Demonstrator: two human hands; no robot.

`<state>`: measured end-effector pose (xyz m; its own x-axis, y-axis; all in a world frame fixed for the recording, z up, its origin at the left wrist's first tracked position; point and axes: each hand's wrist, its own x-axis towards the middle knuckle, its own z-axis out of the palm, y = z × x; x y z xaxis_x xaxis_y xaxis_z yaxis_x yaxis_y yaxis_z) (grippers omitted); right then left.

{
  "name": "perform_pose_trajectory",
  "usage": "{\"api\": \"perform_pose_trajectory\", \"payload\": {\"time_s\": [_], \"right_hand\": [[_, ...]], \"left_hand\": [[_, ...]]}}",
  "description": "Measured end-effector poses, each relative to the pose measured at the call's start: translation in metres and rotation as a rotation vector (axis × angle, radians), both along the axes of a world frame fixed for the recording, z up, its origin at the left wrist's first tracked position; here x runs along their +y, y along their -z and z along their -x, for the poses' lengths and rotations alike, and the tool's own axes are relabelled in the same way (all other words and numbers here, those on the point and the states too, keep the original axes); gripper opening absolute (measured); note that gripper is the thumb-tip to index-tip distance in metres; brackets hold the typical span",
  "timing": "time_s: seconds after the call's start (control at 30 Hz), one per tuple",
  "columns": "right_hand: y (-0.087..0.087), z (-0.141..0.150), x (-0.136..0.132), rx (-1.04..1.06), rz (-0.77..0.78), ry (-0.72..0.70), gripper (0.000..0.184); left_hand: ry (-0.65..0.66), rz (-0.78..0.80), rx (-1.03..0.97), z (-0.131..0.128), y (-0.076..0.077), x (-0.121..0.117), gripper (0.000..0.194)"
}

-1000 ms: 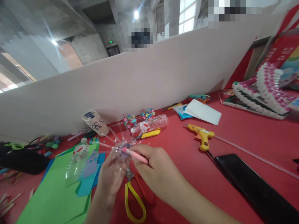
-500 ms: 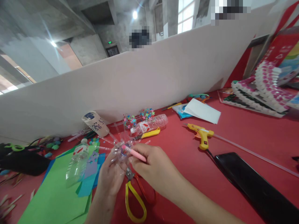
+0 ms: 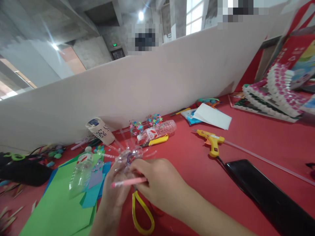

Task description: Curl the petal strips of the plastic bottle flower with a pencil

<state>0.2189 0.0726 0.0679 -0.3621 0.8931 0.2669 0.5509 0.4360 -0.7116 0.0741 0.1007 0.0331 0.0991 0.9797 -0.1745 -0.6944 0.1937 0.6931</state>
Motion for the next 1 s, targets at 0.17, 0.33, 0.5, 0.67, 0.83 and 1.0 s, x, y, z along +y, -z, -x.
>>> {"api": "perform_pose_trajectory", "payload": {"time_s": [0.17, 0.33, 0.5, 0.67, 0.83, 1.0], "right_hand": [[0.0038, 0.0015, -0.0002, -0.235, -0.178, -0.039, 0.006], [0.0027, -0.0007, 0.0006, -0.246, -0.205, -0.068, 0.008], [0.0007, -0.0027, 0.0031, -0.265, -0.121, -0.006, 0.013], [0.0035, -0.0002, 0.0023, -0.236, -0.071, 0.027, 0.017], [0.0063, 0.0027, 0.0037, -0.244, -0.108, 0.075, 0.01], [0.0066, 0.002, 0.0055, -0.264, -0.101, 0.07, 0.01]], "left_hand": [[0.022, 0.019, 0.027, 0.0014, 0.0014, 0.0036, 0.03], [0.044, 0.047, 0.04, 0.0009, -0.0003, 0.0033, 0.032], [-0.007, 0.003, 0.044, -0.0008, 0.001, -0.0001, 0.034], [0.018, -0.05, 0.061, -0.0016, 0.0008, -0.0003, 0.032], [0.035, -0.055, 0.083, -0.0021, 0.0002, -0.0004, 0.03], [0.005, -0.028, 0.119, -0.0036, -0.0009, 0.0004, 0.024]]}}
